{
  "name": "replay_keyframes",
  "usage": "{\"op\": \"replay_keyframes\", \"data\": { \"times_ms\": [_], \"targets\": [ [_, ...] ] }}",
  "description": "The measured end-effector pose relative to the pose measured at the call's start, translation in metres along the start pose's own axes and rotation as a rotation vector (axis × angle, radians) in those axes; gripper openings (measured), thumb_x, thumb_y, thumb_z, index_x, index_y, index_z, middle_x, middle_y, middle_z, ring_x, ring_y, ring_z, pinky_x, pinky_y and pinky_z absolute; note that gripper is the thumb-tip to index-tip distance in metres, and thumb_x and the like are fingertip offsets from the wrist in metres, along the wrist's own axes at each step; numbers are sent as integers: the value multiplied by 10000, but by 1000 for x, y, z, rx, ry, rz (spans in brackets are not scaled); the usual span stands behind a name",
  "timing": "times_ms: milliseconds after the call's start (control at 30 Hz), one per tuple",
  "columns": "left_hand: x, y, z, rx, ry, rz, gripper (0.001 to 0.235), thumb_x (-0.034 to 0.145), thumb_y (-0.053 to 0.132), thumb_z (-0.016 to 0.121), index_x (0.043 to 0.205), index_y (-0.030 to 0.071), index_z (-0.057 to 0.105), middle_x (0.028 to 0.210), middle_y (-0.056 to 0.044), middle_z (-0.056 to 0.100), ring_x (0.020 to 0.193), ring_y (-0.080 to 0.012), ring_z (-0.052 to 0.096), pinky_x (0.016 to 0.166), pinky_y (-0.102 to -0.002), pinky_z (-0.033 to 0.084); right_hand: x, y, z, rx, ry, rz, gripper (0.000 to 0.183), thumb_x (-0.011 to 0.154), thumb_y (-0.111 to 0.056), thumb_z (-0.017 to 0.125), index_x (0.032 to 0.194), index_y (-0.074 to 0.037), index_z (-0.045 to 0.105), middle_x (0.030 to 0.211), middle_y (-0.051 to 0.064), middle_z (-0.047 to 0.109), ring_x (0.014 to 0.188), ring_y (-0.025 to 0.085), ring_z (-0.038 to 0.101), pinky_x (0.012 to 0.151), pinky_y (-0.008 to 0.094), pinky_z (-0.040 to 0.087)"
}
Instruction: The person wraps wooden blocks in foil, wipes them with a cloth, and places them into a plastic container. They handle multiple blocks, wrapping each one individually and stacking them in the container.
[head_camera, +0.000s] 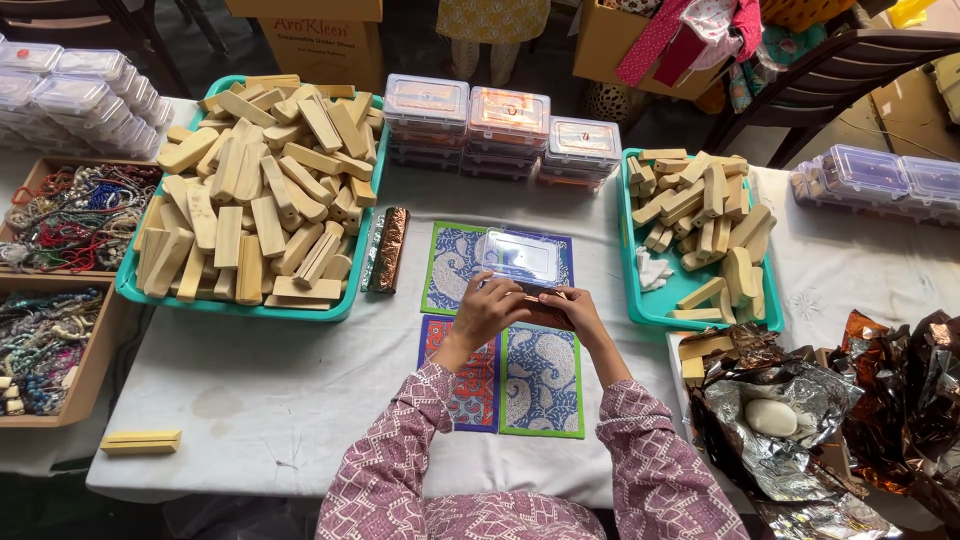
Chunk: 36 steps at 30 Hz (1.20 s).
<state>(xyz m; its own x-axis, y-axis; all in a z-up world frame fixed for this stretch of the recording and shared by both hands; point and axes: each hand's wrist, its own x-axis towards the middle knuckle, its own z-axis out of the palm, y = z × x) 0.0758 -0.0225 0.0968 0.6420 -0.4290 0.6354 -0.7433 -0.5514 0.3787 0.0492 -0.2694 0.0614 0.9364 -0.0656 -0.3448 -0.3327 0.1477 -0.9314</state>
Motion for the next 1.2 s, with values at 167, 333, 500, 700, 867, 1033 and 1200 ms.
{"op": "replay_keyframes", "data": {
  "times_ms": [167,333,500,700,867,1033,1200],
  "targets": [
    [-7,-3,26,215,-232,259,637,663,265,886,1249,102,698,1126,-32,749,1026,-154,697,1191,-401,285,3,8,-2,-3,9,4,148,864,-121,797,947,-3,766,860,63,750,720,118,699,646,252,569],
    [-13,-9,36,182,-235,238,538,722,206,894,1217,119,700,1071,-15,743,958,-154,703,1217,-409,276,10,16,-7,37,10,8,147,873,-118,782,959,0,769,891,51,757,780,109,707,695,238,575],
    [-12,-1,22,141,-225,209,586,643,232,902,1182,117,702,1063,-22,747,965,-165,690,1146,-397,315,12,20,-15,8,133,-21,160,851,-101,772,987,-17,762,939,80,768,813,141,727,706,271,585],
    [-7,-15,40,210,-223,168,544,678,236,887,1184,155,704,1087,5,741,952,-158,671,1064,-379,349,-46,-44,34,-925,433,-702,255,924,-250,765,1128,-100,742,1125,66,745,1046,231,700,940,391,527],
    [-6,-18,56,271,-345,164,481,668,324,879,1083,168,693,1001,2,728,955,-191,675,1084,-464,338,-49,-27,40,-1283,22,-655,600,803,-375,810,1315,-120,630,1166,76,704,1132,275,621,1067,462,394],
    [-27,-27,73,159,-482,78,542,639,414,896,1069,157,688,994,-14,724,988,-231,674,1050,-503,322,-38,14,30,-1285,-46,-503,531,861,-392,758,1318,-159,626,1170,55,707,1139,259,634,1130,481,352],
    [-38,-49,93,-42,-621,-110,459,717,445,864,1092,224,720,967,21,737,1060,-228,675,1125,-589,245,-29,30,29,-1349,-71,-489,491,877,-397,731,1291,-155,629,1153,57,704,1144,251,647,1183,563,261]
  ]
}}
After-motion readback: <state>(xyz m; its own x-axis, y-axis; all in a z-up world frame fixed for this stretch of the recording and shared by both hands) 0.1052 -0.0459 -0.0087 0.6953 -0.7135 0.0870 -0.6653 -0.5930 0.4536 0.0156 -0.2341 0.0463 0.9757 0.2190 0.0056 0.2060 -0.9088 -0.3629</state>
